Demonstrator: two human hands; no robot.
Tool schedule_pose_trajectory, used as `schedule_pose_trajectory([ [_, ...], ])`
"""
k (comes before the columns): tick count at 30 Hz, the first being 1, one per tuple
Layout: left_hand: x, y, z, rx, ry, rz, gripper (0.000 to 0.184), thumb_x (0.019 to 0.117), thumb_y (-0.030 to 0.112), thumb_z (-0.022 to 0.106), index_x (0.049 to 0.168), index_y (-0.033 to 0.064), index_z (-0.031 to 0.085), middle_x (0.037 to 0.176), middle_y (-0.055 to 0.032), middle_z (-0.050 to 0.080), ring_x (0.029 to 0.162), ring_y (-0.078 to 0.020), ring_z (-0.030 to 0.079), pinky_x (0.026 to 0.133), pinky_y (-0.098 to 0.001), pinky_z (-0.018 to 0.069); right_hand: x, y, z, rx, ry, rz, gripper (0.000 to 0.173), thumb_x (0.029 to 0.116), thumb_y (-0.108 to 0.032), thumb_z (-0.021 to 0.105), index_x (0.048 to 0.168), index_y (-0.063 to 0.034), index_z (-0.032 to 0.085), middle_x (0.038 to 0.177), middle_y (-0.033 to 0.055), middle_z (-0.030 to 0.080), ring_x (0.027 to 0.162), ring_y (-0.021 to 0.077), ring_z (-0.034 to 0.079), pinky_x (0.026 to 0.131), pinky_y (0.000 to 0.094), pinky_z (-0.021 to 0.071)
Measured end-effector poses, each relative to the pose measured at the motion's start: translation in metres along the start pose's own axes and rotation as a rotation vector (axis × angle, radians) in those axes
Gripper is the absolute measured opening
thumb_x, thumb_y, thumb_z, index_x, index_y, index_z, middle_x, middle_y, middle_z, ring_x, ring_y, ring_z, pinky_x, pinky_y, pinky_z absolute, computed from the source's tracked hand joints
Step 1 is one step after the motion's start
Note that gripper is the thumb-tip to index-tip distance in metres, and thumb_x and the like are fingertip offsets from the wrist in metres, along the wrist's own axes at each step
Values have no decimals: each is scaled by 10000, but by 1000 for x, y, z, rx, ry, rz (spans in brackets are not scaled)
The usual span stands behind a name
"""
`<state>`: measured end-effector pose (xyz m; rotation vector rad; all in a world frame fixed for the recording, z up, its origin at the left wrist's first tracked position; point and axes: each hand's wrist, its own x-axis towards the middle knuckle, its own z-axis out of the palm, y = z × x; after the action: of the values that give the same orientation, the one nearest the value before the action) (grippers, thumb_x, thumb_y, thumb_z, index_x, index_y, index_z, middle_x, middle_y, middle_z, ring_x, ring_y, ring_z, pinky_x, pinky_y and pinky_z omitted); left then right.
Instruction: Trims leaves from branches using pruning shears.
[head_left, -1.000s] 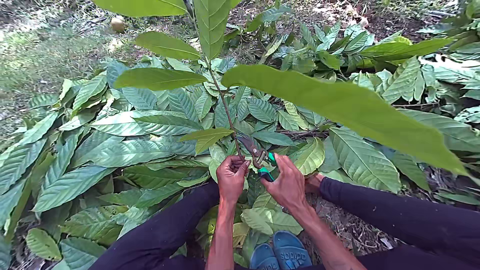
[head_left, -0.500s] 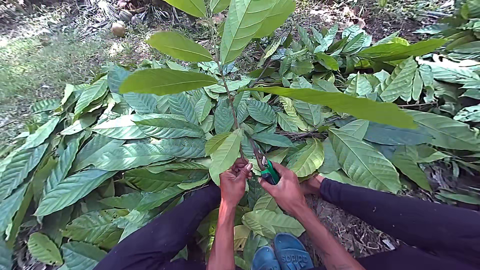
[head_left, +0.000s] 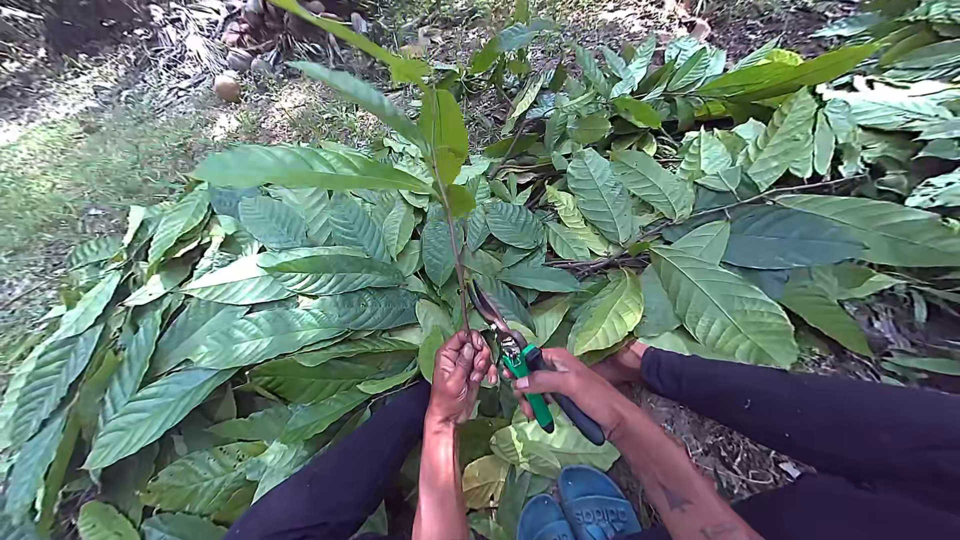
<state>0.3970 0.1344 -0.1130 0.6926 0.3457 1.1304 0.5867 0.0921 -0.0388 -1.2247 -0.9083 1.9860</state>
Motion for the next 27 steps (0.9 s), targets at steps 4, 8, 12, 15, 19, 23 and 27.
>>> schedule_pose_trajectory([
  [4, 0, -6, 1, -43, -83, 6, 146, 975, 276, 684, 1017, 137, 693, 760, 69, 645, 634, -20, 614, 612, -191, 534, -2, -1, 3, 50, -45, -7, 182, 915, -217, 585, 1012, -87, 666, 798, 4, 687, 644, 96, 658, 627, 255, 576],
  [8, 1, -6, -2, -63, -98, -20, 150, 967, 279, 697, 1000, 133, 687, 745, 61, 634, 606, -28, 604, 574, -192, 526, -3, -3, 4, 45, -12, -18, 186, 913, -219, 593, 1008, -73, 657, 775, 5, 679, 635, 100, 655, 631, 257, 575],
  [12, 0, -7, 2, 2, -90, -37, 162, 966, 310, 694, 995, 150, 690, 742, 84, 622, 598, 7, 567, 548, -152, 477, -6, -11, 7, 57, -17, -24, 162, 924, -210, 588, 990, -75, 648, 757, 4, 677, 638, 99, 660, 633, 251, 574],
  [15, 0, -9, 3, 5, -100, -39, 155, 977, 303, 678, 1001, 150, 696, 750, 83, 626, 628, 2, 583, 579, -159, 486, -7, -12, 10, 73, -8, -42, 160, 932, -200, 591, 1011, -82, 665, 774, 1, 679, 633, 96, 656, 624, 250, 574],
  [19, 1, -9, 1, -8, -117, -35, 158, 982, 293, 673, 1010, 139, 698, 766, 74, 634, 640, -3, 592, 593, -162, 494, -6, -9, 14, 27, 74, -79, 125, 902, -180, 632, 953, -74, 675, 706, 0, 659, 558, 101, 628, 571, 256, 564],
  [23, -1, -10, -2, -37, -155, -57, 153, 984, 298, 669, 1003, 149, 698, 773, 73, 641, 654, -6, 601, 608, -163, 496, -2, -3, 19, 21, 225, -160, 80, 894, -137, 666, 890, -57, 669, 658, 4, 649, 514, 90, 602, 526, 240, 540],
  [27, -2, -17, -8, -100, -197, -123, 147, 977, 307, 681, 1000, 167, 715, 824, 51, 683, 706, -21, 637, 624, -173, 512, 12, -13, 21, 158, 310, -245, 219, 919, -164, 560, 1067, -22, 636, 848, 25, 700, 681, 78, 646, 635, 234, 542],
])
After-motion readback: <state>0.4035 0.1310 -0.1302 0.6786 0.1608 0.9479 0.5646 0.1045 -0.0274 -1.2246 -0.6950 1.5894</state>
